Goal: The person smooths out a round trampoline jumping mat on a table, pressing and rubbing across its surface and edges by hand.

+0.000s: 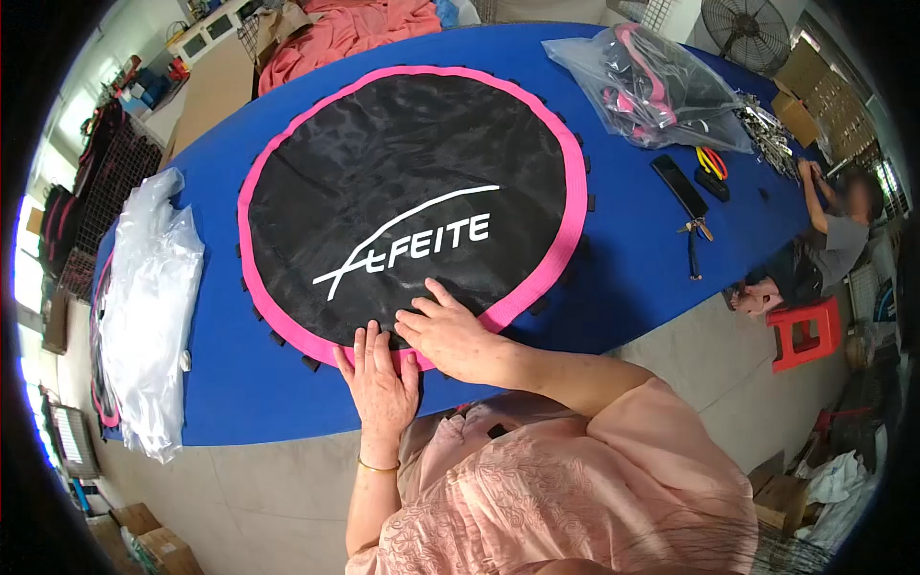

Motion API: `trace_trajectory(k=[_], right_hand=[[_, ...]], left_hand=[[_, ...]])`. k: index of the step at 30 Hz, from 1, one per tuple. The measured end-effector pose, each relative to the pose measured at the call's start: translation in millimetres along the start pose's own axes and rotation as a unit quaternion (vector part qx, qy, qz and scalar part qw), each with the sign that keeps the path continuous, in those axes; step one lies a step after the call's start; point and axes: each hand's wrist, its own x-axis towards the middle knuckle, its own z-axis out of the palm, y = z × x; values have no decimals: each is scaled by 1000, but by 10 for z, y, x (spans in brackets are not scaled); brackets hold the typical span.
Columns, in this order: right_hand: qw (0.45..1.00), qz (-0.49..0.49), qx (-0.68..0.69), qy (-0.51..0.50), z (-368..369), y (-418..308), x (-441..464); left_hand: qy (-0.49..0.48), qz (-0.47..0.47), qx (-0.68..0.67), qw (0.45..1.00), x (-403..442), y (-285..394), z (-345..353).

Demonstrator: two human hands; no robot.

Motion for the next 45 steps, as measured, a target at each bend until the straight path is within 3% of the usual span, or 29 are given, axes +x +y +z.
trace_trajectory(k=[13,21,26,45], right_hand=[[1000,8,0,14,-52,74,-25],[996,22,28,-80,-260,3,-79],[1000,-9,18,-18,-120,6,32],[1000,-13,7,-3,-23,-49,22]], left_hand=[[29,11,6,1000,-21,-17,35],[72,12,-4,997,-142,-48,70],[68,14,1,998,-128,-68,82],[76,14,-12,997,-124,-70,71]])
